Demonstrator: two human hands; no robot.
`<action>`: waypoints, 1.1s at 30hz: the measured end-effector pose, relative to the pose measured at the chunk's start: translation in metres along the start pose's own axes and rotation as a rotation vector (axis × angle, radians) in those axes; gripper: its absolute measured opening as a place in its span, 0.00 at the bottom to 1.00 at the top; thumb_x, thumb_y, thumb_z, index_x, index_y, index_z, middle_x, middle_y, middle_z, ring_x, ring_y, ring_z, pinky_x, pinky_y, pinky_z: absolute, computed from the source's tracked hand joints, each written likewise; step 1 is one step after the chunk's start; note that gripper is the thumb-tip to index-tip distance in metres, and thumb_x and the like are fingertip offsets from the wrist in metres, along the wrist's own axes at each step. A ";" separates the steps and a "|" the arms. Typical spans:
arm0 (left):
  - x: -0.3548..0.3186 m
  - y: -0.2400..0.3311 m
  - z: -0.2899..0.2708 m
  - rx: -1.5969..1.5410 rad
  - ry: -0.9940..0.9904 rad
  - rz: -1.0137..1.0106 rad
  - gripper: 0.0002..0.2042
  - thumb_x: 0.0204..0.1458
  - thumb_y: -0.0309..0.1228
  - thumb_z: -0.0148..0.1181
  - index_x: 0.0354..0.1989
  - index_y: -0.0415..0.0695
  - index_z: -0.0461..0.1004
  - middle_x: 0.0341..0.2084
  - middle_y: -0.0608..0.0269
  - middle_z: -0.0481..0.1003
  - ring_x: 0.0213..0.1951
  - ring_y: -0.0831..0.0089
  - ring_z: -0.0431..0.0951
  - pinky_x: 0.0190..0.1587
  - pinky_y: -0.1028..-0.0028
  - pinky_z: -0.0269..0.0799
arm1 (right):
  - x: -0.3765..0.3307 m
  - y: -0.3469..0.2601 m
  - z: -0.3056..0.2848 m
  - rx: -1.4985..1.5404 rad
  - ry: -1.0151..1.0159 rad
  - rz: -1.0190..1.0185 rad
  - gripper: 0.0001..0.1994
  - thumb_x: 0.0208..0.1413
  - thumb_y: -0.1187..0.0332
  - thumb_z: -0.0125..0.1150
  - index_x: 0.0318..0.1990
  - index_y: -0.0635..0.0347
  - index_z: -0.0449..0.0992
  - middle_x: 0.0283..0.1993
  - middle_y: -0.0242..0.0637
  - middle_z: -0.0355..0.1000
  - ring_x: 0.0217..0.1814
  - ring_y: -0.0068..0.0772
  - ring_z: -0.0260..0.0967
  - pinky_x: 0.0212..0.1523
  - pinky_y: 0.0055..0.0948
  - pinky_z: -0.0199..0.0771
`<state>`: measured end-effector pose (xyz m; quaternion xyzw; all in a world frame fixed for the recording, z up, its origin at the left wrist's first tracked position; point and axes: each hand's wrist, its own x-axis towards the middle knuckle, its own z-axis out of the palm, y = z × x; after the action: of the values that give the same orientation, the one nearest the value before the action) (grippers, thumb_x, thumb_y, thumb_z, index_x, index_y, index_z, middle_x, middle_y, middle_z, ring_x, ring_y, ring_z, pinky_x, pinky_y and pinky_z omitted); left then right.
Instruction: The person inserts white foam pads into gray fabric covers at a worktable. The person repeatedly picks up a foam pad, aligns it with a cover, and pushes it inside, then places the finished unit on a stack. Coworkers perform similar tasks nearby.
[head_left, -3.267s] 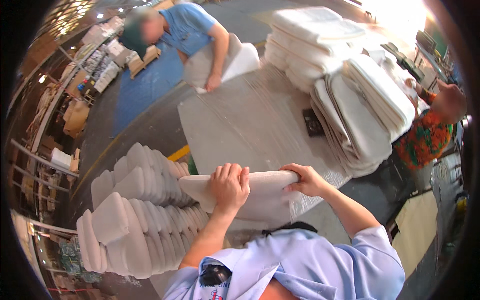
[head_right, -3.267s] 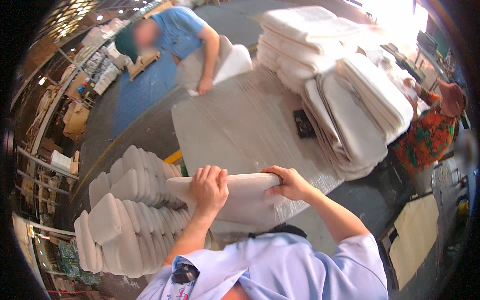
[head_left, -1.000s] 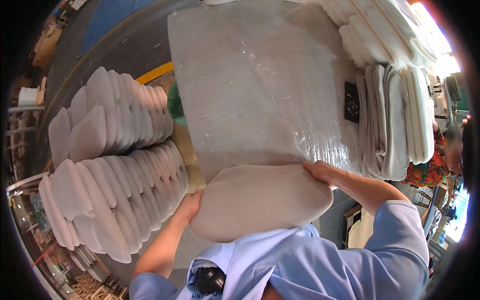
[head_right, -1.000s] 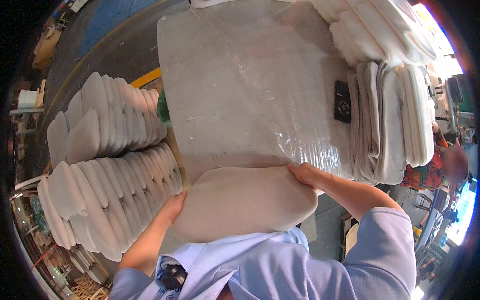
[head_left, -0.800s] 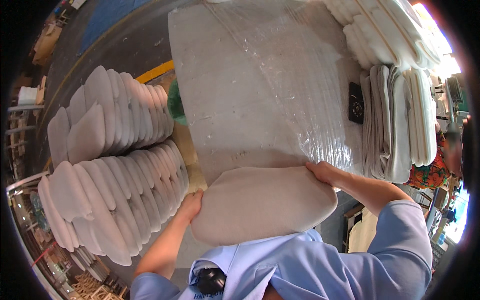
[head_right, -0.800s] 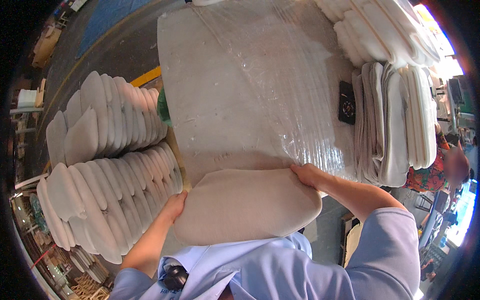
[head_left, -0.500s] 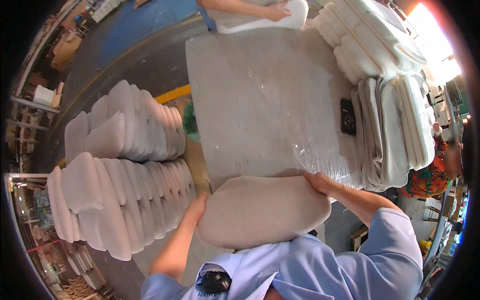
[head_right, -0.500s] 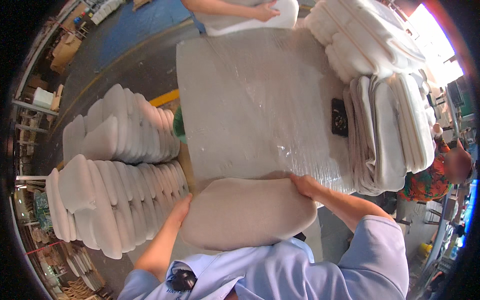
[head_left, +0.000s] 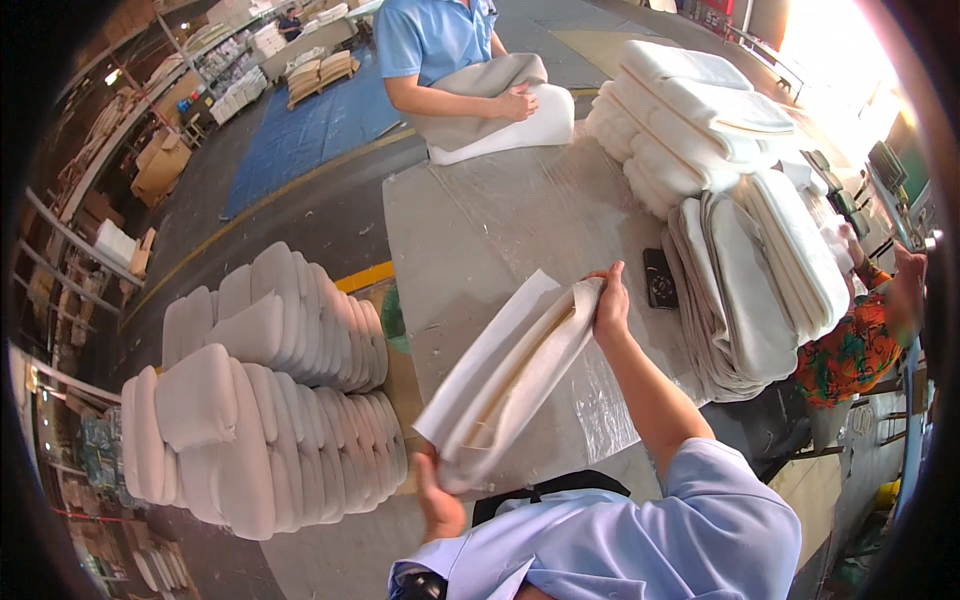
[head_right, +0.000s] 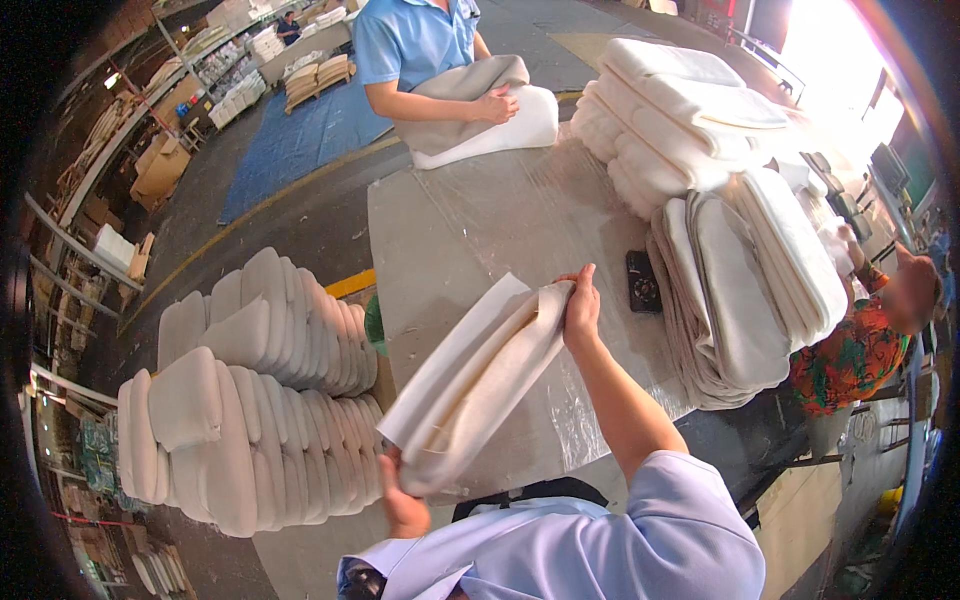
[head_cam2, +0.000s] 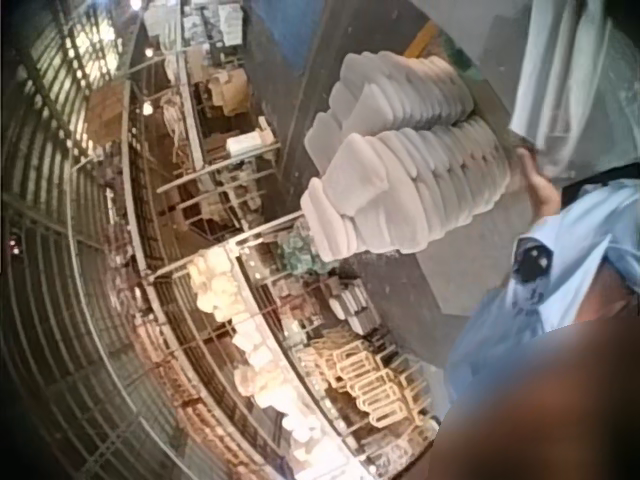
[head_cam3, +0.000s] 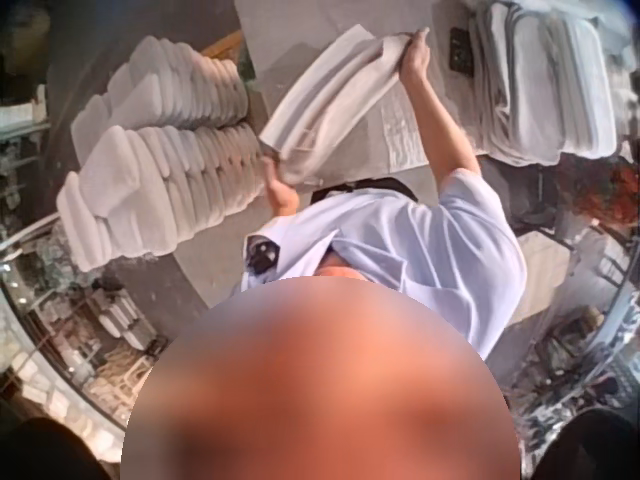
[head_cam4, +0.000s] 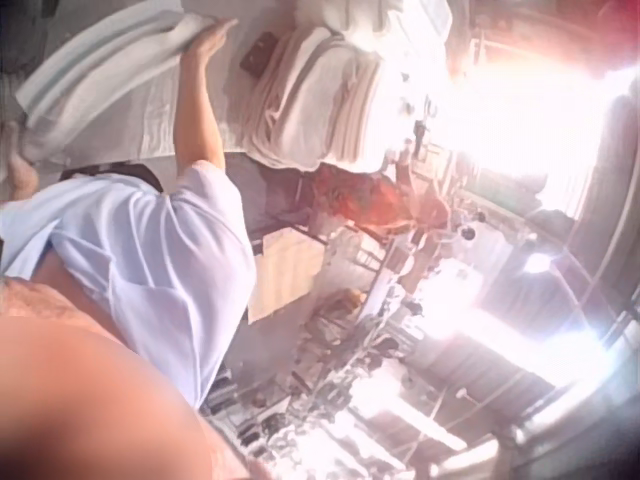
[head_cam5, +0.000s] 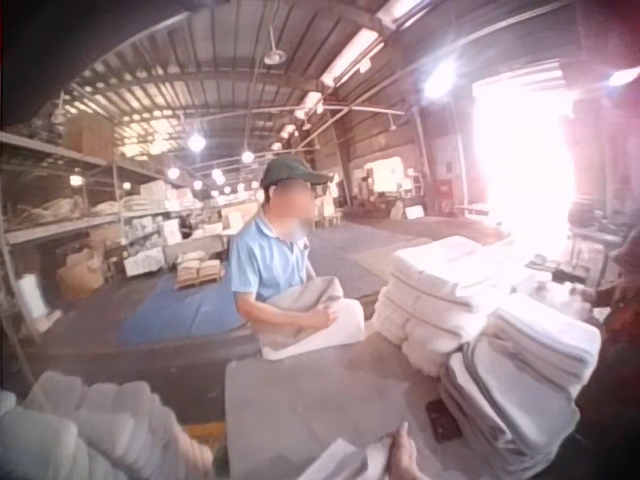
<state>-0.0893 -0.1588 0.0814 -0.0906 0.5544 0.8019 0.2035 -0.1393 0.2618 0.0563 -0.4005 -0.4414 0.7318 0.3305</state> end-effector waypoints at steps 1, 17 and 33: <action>-0.010 -0.016 0.010 0.047 -0.035 -0.037 0.38 0.72 0.62 0.43 0.77 0.42 0.63 0.71 0.57 0.69 0.72 0.62 0.66 0.74 0.60 0.58 | 0.012 0.001 -0.002 0.059 0.034 0.011 0.40 0.73 0.32 0.39 0.40 0.64 0.82 0.32 0.35 0.75 0.34 0.31 0.71 0.41 0.32 0.74; -0.014 0.000 0.081 0.568 -0.506 0.044 0.28 0.74 0.36 0.47 0.77 0.33 0.59 0.73 0.43 0.66 0.75 0.56 0.63 0.76 0.65 0.54 | -0.066 -0.034 -0.003 -0.665 -0.240 -0.263 0.38 0.59 0.61 0.69 0.75 0.62 0.64 0.67 0.58 0.73 0.72 0.51 0.70 0.68 0.42 0.70; 0.046 0.020 0.120 0.547 -0.527 0.026 0.30 0.66 0.34 0.62 0.73 0.30 0.65 0.55 0.49 0.80 0.54 0.65 0.80 0.60 0.67 0.73 | -0.035 -0.058 -0.036 -0.661 -0.126 -0.154 0.20 0.64 0.58 0.64 0.53 0.66 0.83 0.37 0.41 0.82 0.37 0.33 0.77 0.36 0.37 0.77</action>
<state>-0.1296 -0.0434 0.1251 0.1836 0.6776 0.6227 0.3456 -0.0842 0.2687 0.1087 -0.4053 -0.7032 0.5454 0.2091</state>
